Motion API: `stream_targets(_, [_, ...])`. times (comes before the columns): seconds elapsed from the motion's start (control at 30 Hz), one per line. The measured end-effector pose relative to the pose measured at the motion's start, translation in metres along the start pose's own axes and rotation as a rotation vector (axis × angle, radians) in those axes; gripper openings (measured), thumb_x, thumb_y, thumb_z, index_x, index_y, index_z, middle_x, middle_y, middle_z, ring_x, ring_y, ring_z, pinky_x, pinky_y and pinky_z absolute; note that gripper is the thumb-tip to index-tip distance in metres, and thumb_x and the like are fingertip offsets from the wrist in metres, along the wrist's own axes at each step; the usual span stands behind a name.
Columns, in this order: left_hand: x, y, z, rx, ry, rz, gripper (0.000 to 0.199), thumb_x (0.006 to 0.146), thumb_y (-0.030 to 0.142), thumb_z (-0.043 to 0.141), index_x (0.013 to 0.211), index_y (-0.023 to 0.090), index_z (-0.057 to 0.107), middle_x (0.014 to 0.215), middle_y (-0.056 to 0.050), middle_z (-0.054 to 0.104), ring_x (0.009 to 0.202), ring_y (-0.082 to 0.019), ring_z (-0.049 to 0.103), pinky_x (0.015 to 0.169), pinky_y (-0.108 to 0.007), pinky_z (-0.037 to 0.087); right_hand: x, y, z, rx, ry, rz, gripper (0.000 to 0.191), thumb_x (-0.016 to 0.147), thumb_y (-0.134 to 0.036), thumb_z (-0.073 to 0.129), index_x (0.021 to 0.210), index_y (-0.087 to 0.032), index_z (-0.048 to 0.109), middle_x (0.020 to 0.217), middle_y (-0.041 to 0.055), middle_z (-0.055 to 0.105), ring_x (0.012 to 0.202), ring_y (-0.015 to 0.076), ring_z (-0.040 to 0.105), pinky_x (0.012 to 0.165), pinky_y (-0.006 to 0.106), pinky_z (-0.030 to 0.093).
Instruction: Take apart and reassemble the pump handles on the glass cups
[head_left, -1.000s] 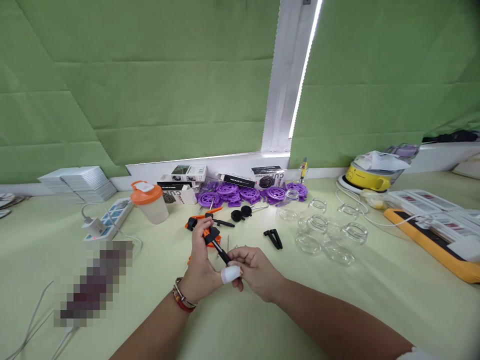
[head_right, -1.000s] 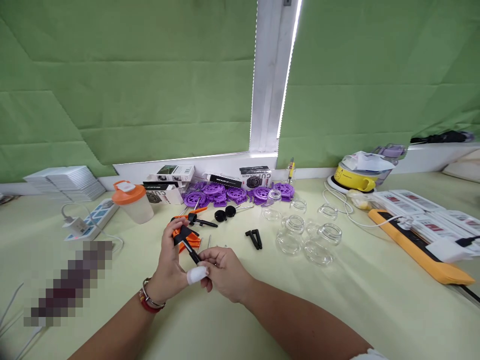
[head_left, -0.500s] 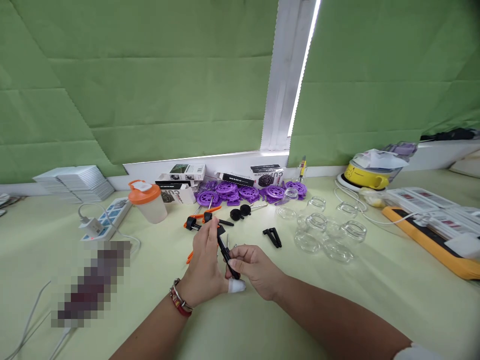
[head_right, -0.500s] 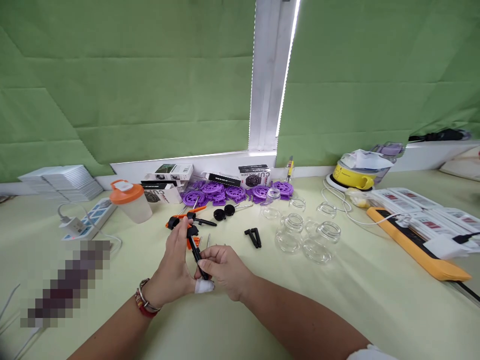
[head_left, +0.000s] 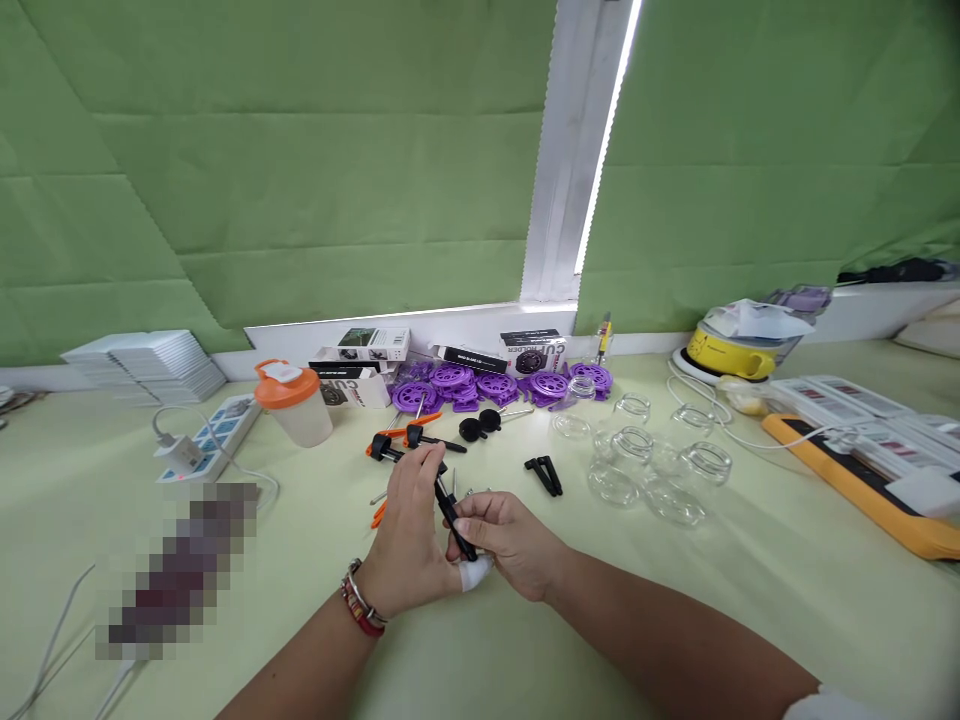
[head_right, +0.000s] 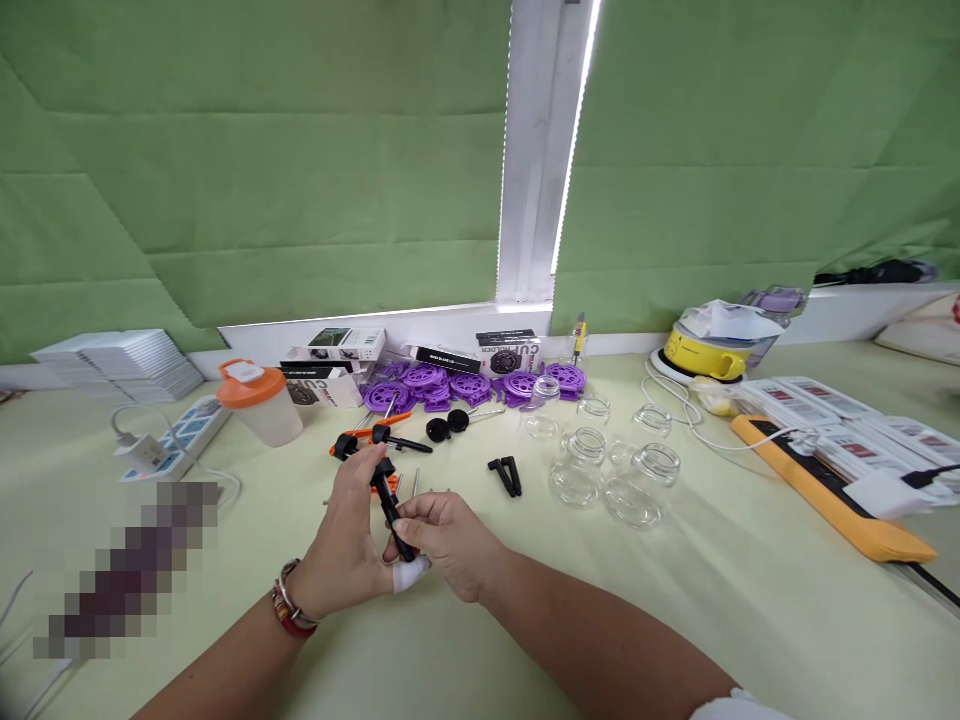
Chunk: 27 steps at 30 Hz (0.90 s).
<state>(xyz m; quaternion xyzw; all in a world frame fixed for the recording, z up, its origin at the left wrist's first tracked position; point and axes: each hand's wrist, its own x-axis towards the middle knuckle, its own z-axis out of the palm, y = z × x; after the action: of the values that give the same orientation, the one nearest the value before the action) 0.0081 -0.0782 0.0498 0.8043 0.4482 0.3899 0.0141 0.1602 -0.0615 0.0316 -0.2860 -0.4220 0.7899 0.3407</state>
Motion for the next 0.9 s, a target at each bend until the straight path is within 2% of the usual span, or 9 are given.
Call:
stream_targets(0.17, [-0.003, 0.001, 0.001, -0.028, 0.009, -0.041, 0.096, 0.056, 0.027, 0.068, 0.139, 0.021, 0.021, 0.128, -0.015, 0.039, 0.121, -0.034, 0.041, 0.098, -0.052, 0.038, 0.001, 0.001, -0.001, 0.010, -0.039, -0.021, 0.035, 0.065, -0.042, 0.076, 0.076, -0.012, 0.061, 0.065, 0.0051, 0.067, 0.061, 0.0135, 0.061, 0.062, 0.027, 0.044])
stream_targets(0.23, [-0.003, 0.000, -0.001, -0.041, -0.024, -0.093, 0.098, 0.055, 0.030, 0.071, 0.139, 0.021, 0.021, 0.125, -0.014, 0.043, 0.116, -0.033, 0.046, 0.095, -0.051, 0.041, 0.006, -0.003, -0.007, -0.058, -0.088, -0.026, 0.035, 0.067, -0.043, 0.074, 0.078, -0.011, 0.063, 0.068, 0.0059, 0.067, 0.061, 0.0131, 0.060, 0.061, 0.027, 0.044])
stream_targets(0.3, [-0.002, -0.002, -0.006, -0.066, -0.066, -0.155, 0.100, 0.056, 0.035, 0.073, 0.140, 0.022, 0.020, 0.124, -0.014, 0.045, 0.113, -0.032, 0.049, 0.093, -0.049, 0.042, 0.012, -0.011, -0.019, -0.191, -0.072, -0.070, 0.033, 0.071, -0.041, 0.070, 0.083, -0.011, 0.065, 0.070, 0.0063, 0.067, 0.059, 0.0127, 0.059, 0.060, 0.027, 0.044])
stream_targets(0.33, [-0.001, -0.002, -0.010, -0.084, -0.083, -0.189, 0.101, 0.056, 0.037, 0.074, 0.140, 0.022, 0.020, 0.124, -0.014, 0.046, 0.112, -0.032, 0.050, 0.093, -0.049, 0.042, 0.016, -0.016, -0.028, -0.278, -0.014, -0.108, 0.031, 0.073, -0.040, 0.067, 0.085, -0.011, 0.065, 0.071, 0.0060, 0.067, 0.058, 0.0125, 0.058, 0.059, 0.028, 0.044])
stream_targets(0.4, [0.002, -0.003, -0.019, -0.135, -0.110, -0.264, 0.100, 0.057, 0.039, 0.075, 0.139, 0.022, 0.022, 0.126, -0.014, 0.046, 0.112, -0.031, 0.050, 0.094, -0.047, 0.041, 0.022, -0.024, -0.046, -0.467, 0.230, -0.189, 0.023, 0.078, -0.032, 0.060, 0.091, -0.014, 0.064, 0.076, 0.0051, 0.066, 0.060, 0.0123, 0.056, 0.060, 0.027, 0.044])
stream_targets(0.47, [0.005, -0.003, -0.027, -0.219, -0.161, -0.353, 0.097, 0.057, 0.037, 0.076, 0.138, 0.023, 0.024, 0.121, -0.012, 0.049, 0.109, -0.029, 0.052, 0.093, -0.045, 0.041, 0.026, -0.026, -0.062, -0.727, 0.377, -0.183, 0.017, 0.079, -0.024, 0.055, 0.090, -0.016, 0.065, 0.078, 0.0049, 0.066, 0.062, 0.0130, 0.056, 0.060, 0.027, 0.044])
stream_targets(0.63, [0.011, -0.001, -0.036, -0.689, -0.432, -0.583, 0.078, 0.061, 0.028, 0.070, 0.128, 0.026, 0.029, 0.099, -0.004, 0.057, 0.087, -0.019, 0.054, 0.076, -0.033, 0.044, 0.030, -0.015, -0.076, -1.242, 0.276, -0.245, 0.014, 0.077, -0.015, 0.056, 0.076, -0.018, 0.069, 0.086, 0.0057, 0.065, 0.076, 0.0165, 0.058, 0.068, 0.027, 0.041])
stream_targets(0.77, [0.011, -0.002, -0.032, -1.054, -0.537, -0.734, 0.070, 0.061, 0.027, 0.065, 0.123, 0.024, 0.033, 0.091, -0.004, 0.058, 0.084, -0.017, 0.052, 0.066, -0.027, 0.040, 0.035, -0.009, -0.071, -1.390, 0.249, -0.241, 0.016, 0.078, -0.013, 0.055, 0.072, -0.017, 0.069, 0.086, 0.0058, 0.064, 0.081, 0.0166, 0.058, 0.071, 0.025, 0.039])
stream_targets(0.9, [0.008, -0.008, -0.025, -1.147, -0.581, -0.843, 0.065, 0.062, 0.031, 0.063, 0.121, 0.023, 0.039, 0.087, -0.004, 0.059, 0.079, -0.018, 0.054, 0.060, -0.026, 0.038, 0.036, -0.011, -0.070, -1.453, 0.241, -0.225, 0.017, 0.076, -0.009, 0.052, 0.070, -0.017, 0.066, 0.084, 0.0042, 0.063, 0.073, 0.0133, 0.055, 0.067, 0.024, 0.037])
